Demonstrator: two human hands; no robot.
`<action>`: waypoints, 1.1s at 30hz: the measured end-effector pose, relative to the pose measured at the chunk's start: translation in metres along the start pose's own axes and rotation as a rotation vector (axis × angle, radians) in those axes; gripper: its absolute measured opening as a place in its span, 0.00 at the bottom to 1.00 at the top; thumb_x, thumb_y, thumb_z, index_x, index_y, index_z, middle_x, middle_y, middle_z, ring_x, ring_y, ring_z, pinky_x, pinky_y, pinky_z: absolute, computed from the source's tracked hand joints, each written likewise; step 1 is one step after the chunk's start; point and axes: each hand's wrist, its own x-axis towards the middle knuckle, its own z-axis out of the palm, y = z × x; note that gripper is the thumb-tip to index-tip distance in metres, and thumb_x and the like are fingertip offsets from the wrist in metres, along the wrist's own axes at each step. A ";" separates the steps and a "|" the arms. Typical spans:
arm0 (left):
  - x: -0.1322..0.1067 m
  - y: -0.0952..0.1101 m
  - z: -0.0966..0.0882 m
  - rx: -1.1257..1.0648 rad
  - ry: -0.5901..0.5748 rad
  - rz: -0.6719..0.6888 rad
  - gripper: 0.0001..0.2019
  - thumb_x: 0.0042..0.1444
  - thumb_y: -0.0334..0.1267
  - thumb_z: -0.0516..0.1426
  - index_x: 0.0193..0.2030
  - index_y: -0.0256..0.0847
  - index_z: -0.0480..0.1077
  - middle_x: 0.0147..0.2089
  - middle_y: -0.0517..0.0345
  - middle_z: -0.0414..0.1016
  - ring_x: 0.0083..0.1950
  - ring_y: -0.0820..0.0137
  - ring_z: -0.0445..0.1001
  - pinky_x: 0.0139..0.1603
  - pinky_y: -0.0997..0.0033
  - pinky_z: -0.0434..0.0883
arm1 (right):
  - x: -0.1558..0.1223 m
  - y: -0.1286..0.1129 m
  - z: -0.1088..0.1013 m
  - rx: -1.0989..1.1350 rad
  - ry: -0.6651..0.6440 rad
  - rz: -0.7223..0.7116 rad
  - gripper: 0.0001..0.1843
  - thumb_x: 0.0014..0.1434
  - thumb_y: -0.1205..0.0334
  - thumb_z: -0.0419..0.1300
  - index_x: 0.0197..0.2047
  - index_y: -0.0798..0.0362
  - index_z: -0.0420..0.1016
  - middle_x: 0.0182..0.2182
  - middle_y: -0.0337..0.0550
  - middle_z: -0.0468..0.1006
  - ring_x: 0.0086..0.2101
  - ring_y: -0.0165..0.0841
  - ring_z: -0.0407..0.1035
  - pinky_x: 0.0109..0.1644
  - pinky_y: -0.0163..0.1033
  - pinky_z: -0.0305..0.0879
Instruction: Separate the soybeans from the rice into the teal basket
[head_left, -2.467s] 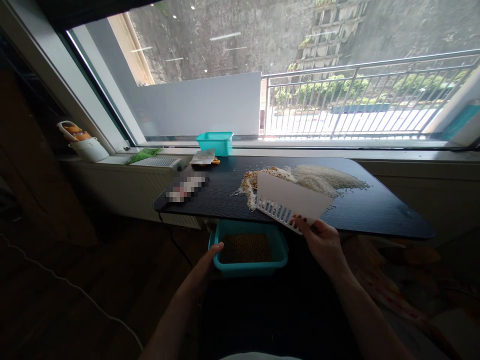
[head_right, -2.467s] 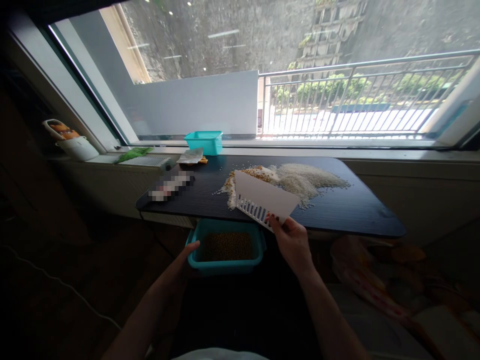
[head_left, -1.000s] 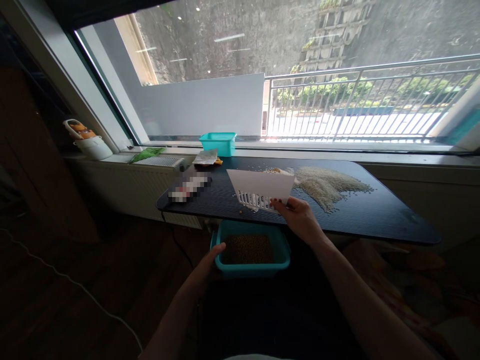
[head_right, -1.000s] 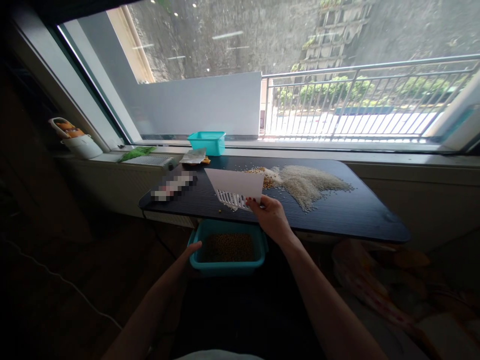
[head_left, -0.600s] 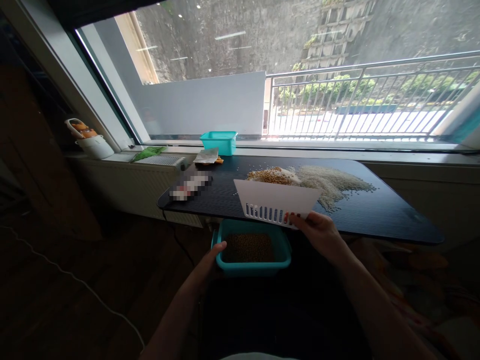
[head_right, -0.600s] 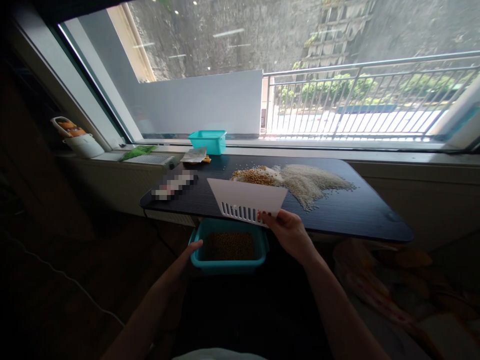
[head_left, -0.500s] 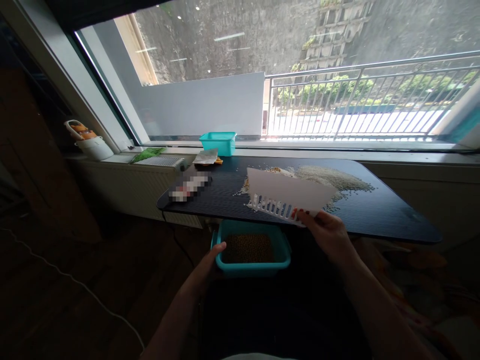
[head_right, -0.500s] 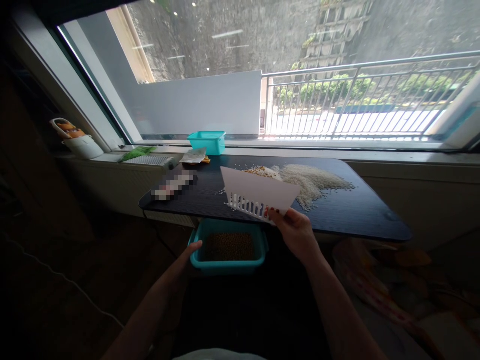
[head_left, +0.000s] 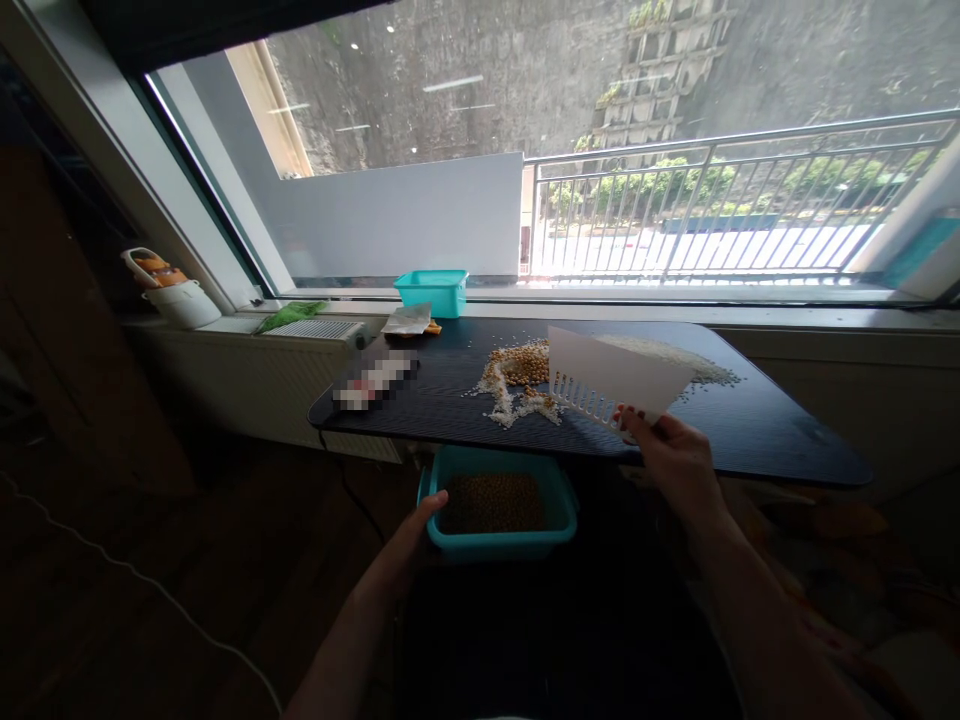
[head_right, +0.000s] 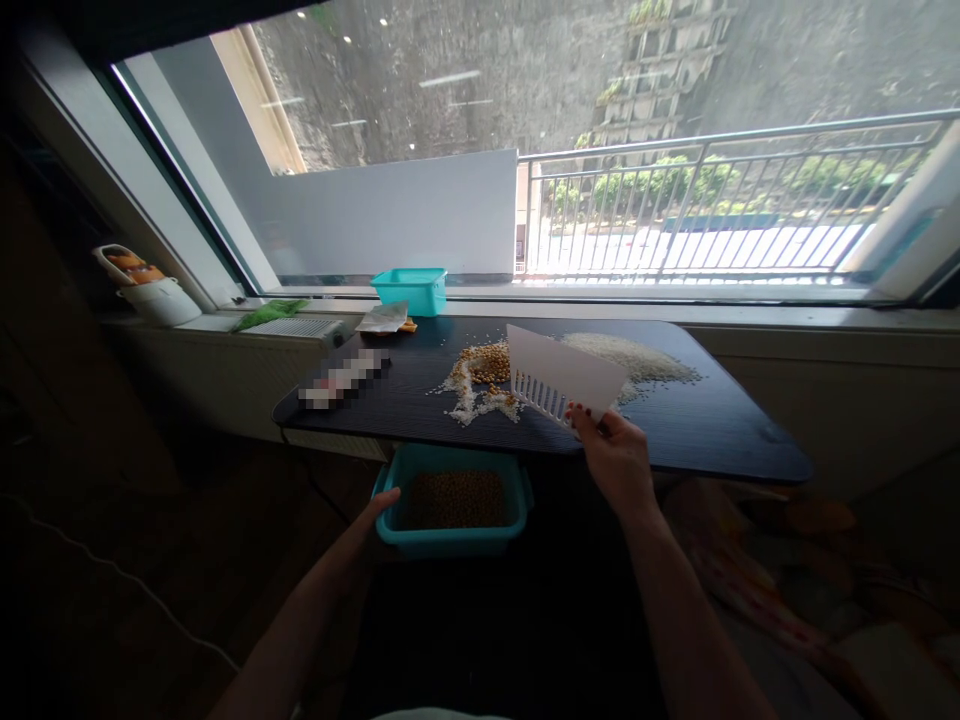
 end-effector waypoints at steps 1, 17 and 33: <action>0.000 -0.001 -0.001 -0.003 0.003 0.004 0.36 0.57 0.55 0.57 0.69 0.39 0.58 0.66 0.41 0.66 0.62 0.50 0.69 0.52 0.54 0.75 | 0.000 0.001 0.000 -0.005 0.000 0.006 0.21 0.43 0.42 0.70 0.29 0.53 0.83 0.26 0.44 0.83 0.29 0.39 0.76 0.36 0.42 0.73; -0.001 0.002 0.002 0.024 0.034 -0.023 0.35 0.59 0.53 0.55 0.69 0.39 0.57 0.66 0.42 0.67 0.64 0.50 0.68 0.52 0.54 0.74 | -0.013 -0.012 0.019 0.081 -0.141 0.052 0.24 0.38 0.38 0.71 0.26 0.52 0.81 0.25 0.43 0.82 0.29 0.40 0.76 0.38 0.44 0.72; -0.007 0.007 0.009 0.016 0.044 -0.021 0.36 0.60 0.52 0.54 0.71 0.37 0.53 0.67 0.39 0.65 0.64 0.49 0.67 0.49 0.56 0.75 | -0.026 -0.004 0.001 0.084 -0.088 0.078 0.26 0.38 0.38 0.71 0.30 0.52 0.84 0.27 0.42 0.83 0.30 0.39 0.76 0.39 0.43 0.73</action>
